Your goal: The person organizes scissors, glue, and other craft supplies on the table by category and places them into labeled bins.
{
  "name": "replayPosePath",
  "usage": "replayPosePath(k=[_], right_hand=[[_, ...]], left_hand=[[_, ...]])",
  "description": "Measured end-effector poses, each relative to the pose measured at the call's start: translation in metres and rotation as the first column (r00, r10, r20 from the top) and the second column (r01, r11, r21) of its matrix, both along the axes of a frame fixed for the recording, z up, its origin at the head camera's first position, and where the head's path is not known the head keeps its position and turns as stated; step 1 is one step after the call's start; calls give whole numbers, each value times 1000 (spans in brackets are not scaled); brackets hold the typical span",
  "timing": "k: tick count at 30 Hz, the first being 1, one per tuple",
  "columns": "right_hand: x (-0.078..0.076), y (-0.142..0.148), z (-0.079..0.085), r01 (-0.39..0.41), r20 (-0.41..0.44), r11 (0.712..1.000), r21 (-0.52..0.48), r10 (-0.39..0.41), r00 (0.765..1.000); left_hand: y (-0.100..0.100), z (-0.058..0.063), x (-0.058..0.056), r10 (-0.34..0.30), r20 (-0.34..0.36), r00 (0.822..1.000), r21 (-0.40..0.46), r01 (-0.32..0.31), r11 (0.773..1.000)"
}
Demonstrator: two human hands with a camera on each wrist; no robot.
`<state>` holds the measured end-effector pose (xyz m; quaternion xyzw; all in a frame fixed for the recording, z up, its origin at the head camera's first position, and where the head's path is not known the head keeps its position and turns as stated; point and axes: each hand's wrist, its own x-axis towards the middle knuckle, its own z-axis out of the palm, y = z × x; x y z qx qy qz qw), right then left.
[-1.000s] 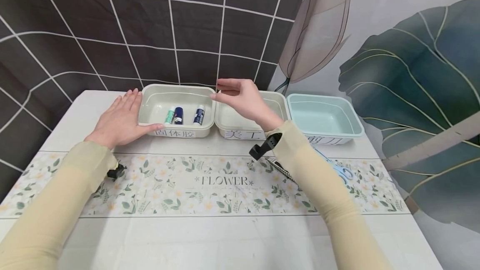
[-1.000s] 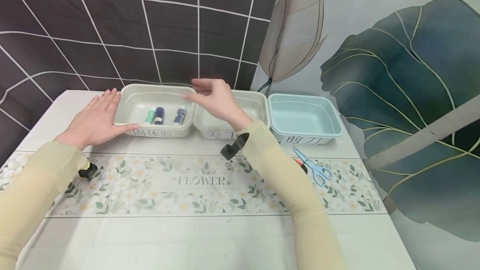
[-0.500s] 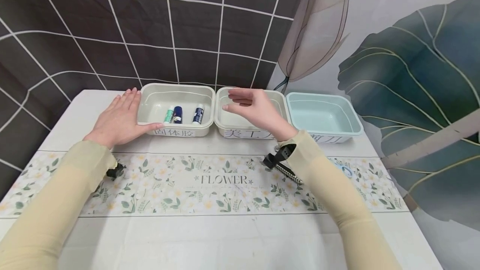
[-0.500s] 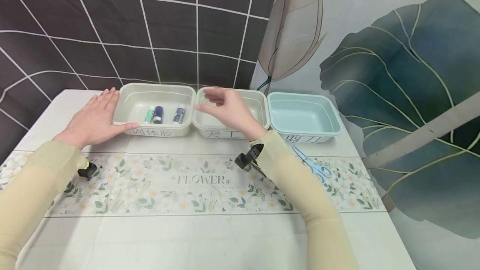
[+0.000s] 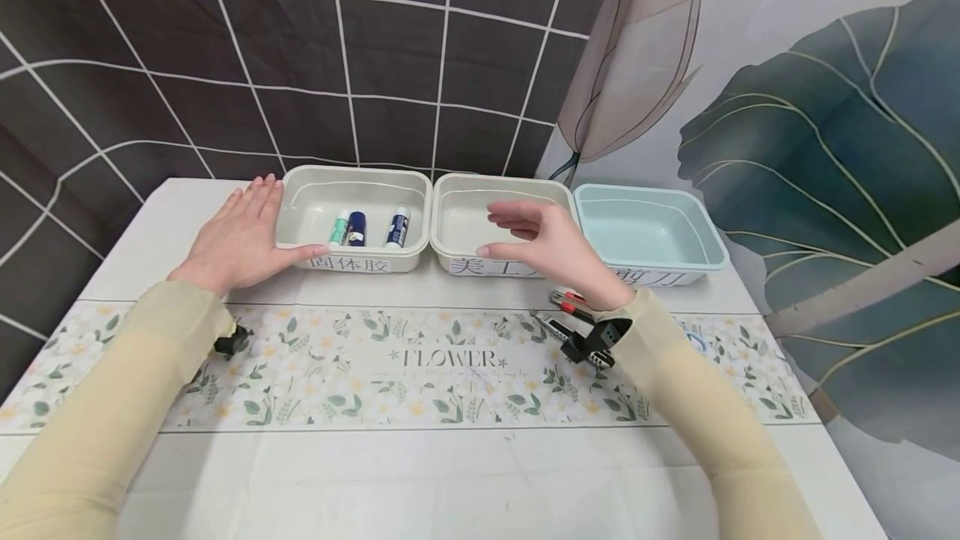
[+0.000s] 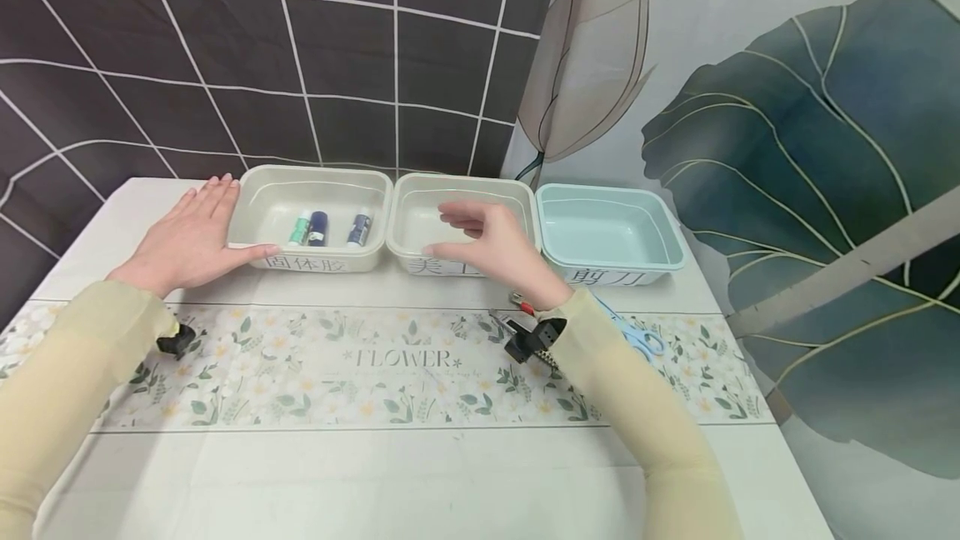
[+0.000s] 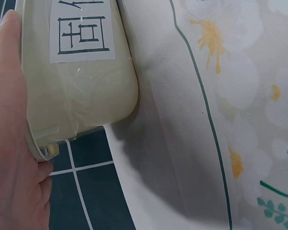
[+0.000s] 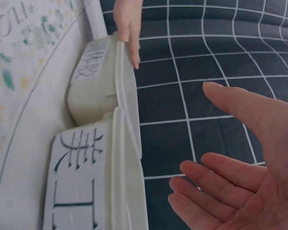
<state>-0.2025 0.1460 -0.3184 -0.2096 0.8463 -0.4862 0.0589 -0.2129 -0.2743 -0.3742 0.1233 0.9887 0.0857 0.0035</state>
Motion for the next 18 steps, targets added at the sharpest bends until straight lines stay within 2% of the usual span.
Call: replayPosePath(k=[9,18], right_hand=[[16,24,-10,2,28,1000,29,-2,1000],[34,47,-12,15,45,995,102,-20,999]], left_hand=[[0,0,1,-4,-6,1000,4,4,1000],[0,0,0,-5,-2,1000,4,5,1000]])
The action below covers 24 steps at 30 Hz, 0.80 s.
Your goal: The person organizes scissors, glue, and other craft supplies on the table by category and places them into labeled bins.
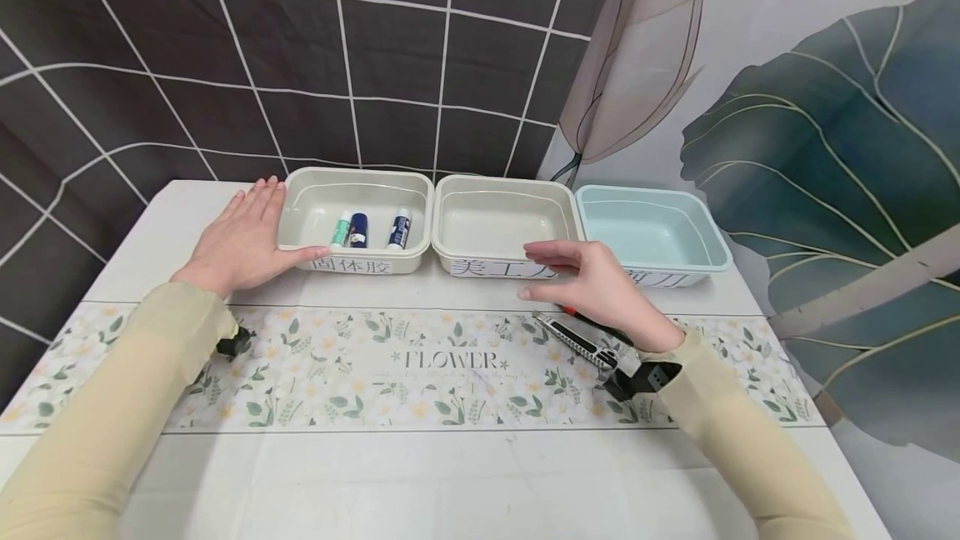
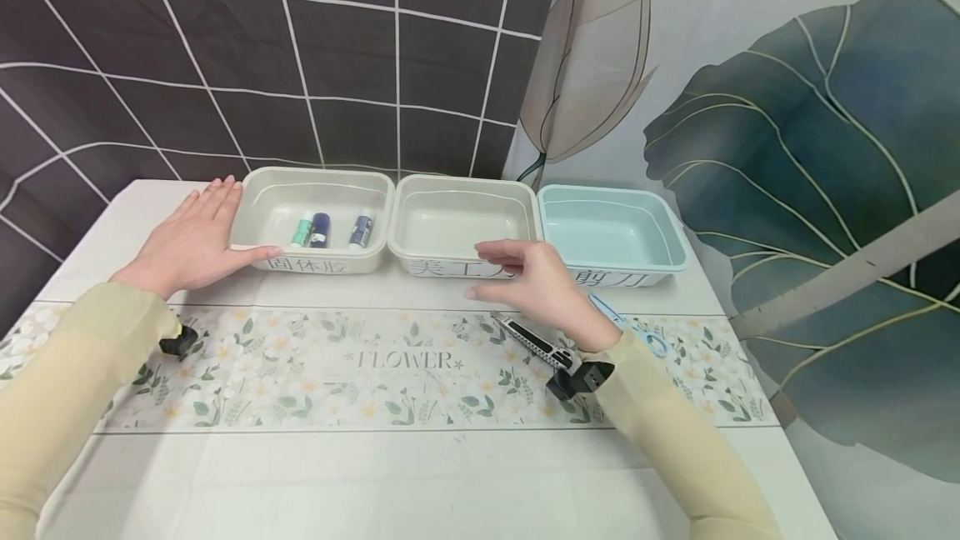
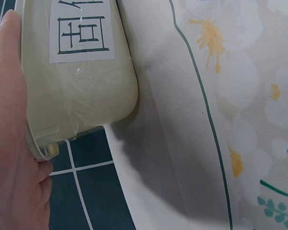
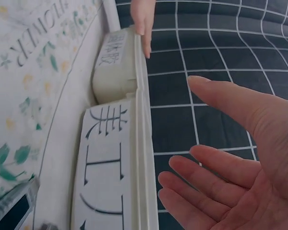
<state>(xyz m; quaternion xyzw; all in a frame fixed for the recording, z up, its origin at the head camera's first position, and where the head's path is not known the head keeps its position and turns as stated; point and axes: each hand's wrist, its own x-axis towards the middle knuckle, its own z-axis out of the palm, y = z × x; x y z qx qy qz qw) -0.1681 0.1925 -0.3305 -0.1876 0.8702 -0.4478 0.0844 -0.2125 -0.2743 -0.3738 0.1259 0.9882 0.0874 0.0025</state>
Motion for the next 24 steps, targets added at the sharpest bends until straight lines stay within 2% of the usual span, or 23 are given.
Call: replayPosePath(k=[12,24], right_hand=[[12,26,-12,15,17,999,45,-15,1000],[20,45,-33,74,91,997,28,-76,993]], left_hand=[[0,-2,0,-1,-2,1000,-2,1,1000],[0,-2,0,6,0,1000,-14,-6,1000]])
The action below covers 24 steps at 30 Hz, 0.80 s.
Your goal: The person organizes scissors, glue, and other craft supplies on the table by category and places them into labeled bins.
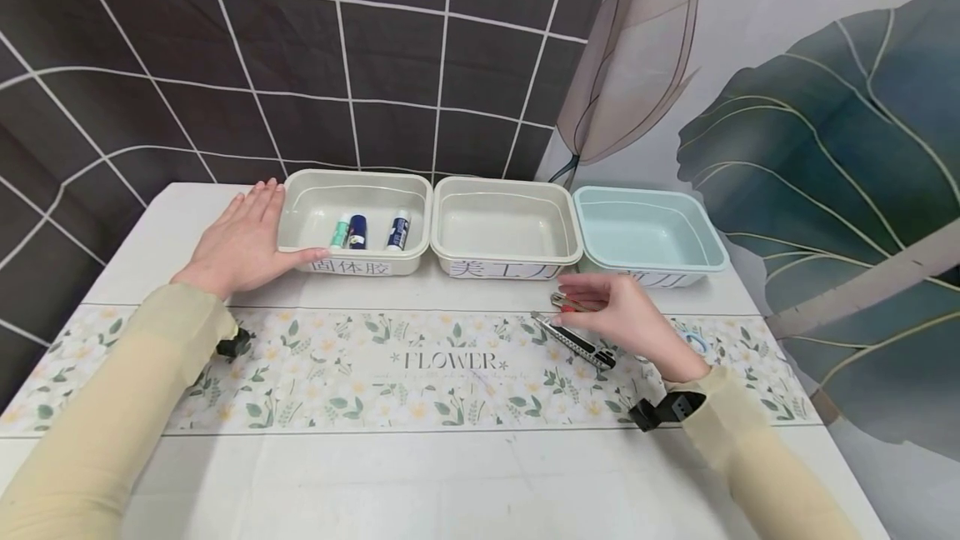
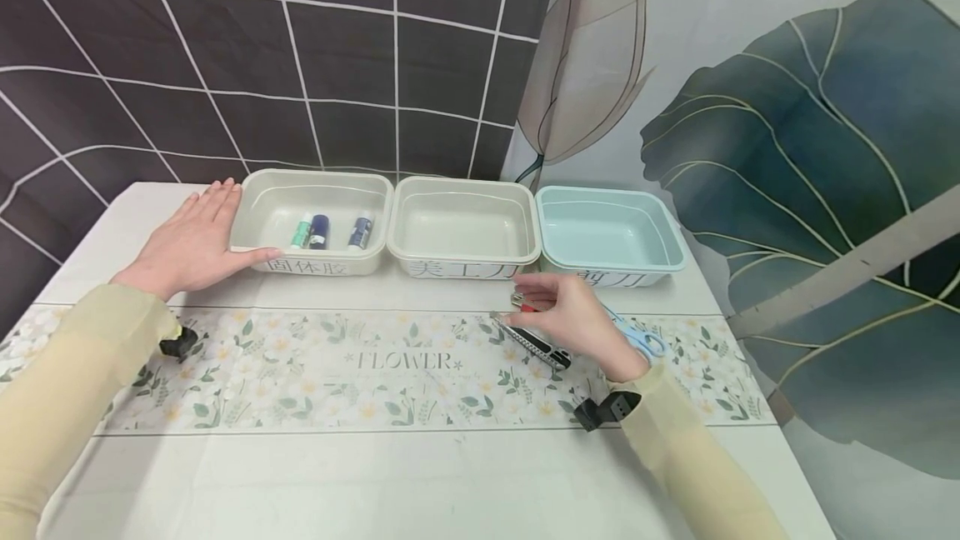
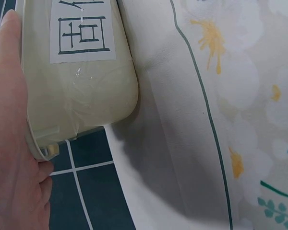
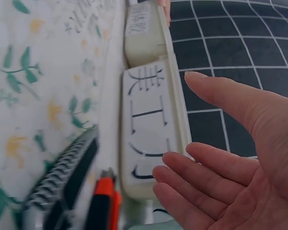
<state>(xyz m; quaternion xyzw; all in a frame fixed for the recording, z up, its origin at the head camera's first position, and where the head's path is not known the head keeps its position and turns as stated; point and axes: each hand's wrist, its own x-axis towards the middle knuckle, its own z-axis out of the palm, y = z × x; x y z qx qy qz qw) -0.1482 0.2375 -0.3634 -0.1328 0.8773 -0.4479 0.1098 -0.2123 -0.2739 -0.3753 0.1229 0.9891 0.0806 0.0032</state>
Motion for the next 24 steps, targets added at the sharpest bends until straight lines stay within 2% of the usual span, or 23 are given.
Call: replayPosePath(k=[9,24], right_hand=[[7,8,-19,-17,-27,999,38,18,999],[14,15,-30,-5,20,997,81,3,1000]], left_hand=[[-1,1,1,5,9,1000,2,-5,1000],[0,0,-1,-3,6,1000,3,3,1000]])
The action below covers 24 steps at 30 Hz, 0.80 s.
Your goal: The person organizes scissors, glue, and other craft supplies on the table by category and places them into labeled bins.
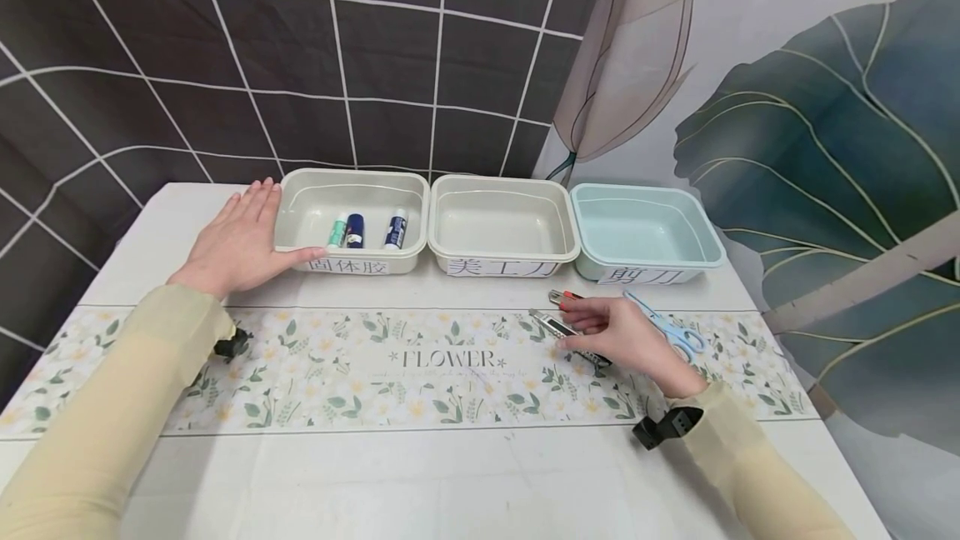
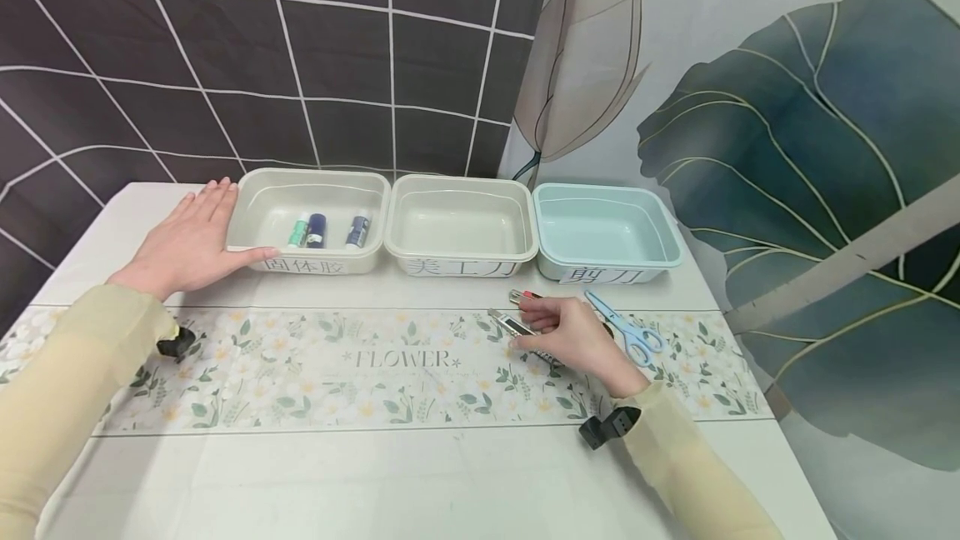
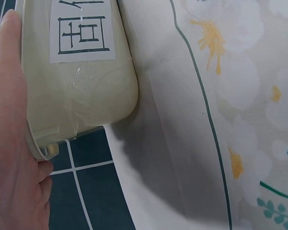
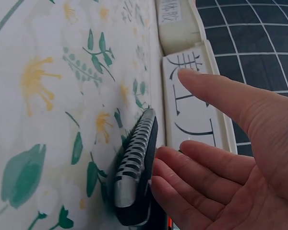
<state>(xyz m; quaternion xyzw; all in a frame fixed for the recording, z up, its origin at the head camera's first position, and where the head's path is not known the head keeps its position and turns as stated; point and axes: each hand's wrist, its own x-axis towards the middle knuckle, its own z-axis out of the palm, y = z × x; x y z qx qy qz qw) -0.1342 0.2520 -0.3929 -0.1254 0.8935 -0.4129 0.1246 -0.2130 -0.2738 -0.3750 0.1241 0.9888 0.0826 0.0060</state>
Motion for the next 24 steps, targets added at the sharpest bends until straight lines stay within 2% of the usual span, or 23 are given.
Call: replayPosePath(k=[10,19,24], right_hand=[[4,-2,-8,28,-10,1000,14,-28,1000],[3,-5,-12,34,-81,990,140,-23,996],[2,-4,-13,19,-132,980,196,7,991]], left_hand=[[0,0,0,1,-2,1000,3,-1,1000],[0,0,0,2,1,1000,-2,-2,1000],[0,0,1,4,-1,1000,5,-4,1000]])
